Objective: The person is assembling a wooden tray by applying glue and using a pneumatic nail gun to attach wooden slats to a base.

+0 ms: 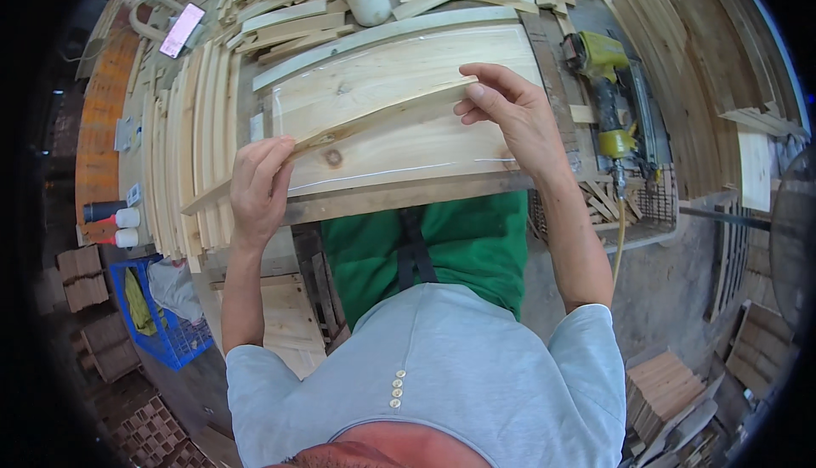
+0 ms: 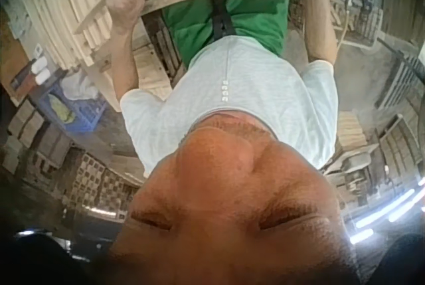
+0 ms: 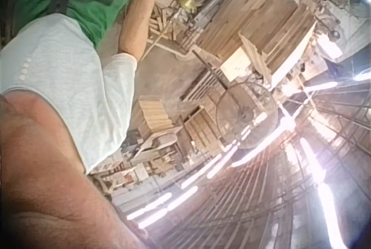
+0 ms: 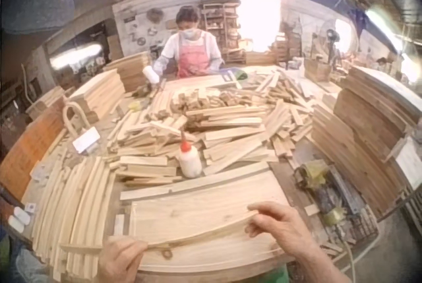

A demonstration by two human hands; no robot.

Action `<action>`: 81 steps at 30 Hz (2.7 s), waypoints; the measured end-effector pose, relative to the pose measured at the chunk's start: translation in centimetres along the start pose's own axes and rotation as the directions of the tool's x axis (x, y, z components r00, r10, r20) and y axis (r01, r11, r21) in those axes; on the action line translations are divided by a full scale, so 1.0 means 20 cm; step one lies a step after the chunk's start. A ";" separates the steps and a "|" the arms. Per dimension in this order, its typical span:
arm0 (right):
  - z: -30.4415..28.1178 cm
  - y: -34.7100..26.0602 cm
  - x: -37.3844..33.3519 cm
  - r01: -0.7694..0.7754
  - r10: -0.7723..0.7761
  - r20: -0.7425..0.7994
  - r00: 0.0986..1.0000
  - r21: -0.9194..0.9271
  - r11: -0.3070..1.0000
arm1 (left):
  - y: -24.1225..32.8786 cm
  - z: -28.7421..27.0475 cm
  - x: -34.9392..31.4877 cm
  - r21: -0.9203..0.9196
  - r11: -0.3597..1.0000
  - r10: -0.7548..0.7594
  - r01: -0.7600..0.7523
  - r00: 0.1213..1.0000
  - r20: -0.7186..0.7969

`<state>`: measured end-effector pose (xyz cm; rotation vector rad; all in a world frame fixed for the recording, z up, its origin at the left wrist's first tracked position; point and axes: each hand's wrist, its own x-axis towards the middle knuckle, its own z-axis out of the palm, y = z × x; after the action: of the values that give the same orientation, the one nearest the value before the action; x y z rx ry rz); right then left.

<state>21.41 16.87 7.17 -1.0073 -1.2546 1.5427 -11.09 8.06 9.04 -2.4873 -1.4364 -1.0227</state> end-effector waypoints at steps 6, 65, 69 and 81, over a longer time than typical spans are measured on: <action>-0.12 0.05 -0.11 -0.033 0.046 -0.125 0.991 0.099 0.995 | 0.02 0.09 0.10 0.006 0.990 0.144 -0.144 0.989 0.038; -0.06 0.06 -0.26 -0.250 0.245 0.049 0.968 0.217 0.944 | -0.14 -0.08 0.56 -0.888 0.238 -0.689 0.394 0.713 0.132; 0.08 0.12 -0.24 -0.417 0.332 0.282 0.900 0.339 0.843 | -0.34 0.11 0.37 -0.996 -0.076 -0.826 0.040 0.558 0.086; 0.00 0.16 -0.19 -0.232 0.248 -0.038 0.968 0.242 0.942 | -0.10 0.45 0.13 -0.983 -0.157 -0.923 -0.100 0.369 0.110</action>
<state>21.96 12.97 4.29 -1.0756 -0.9000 1.7814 -7.26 14.55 3.21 -0.5916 -1.5206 -3.7378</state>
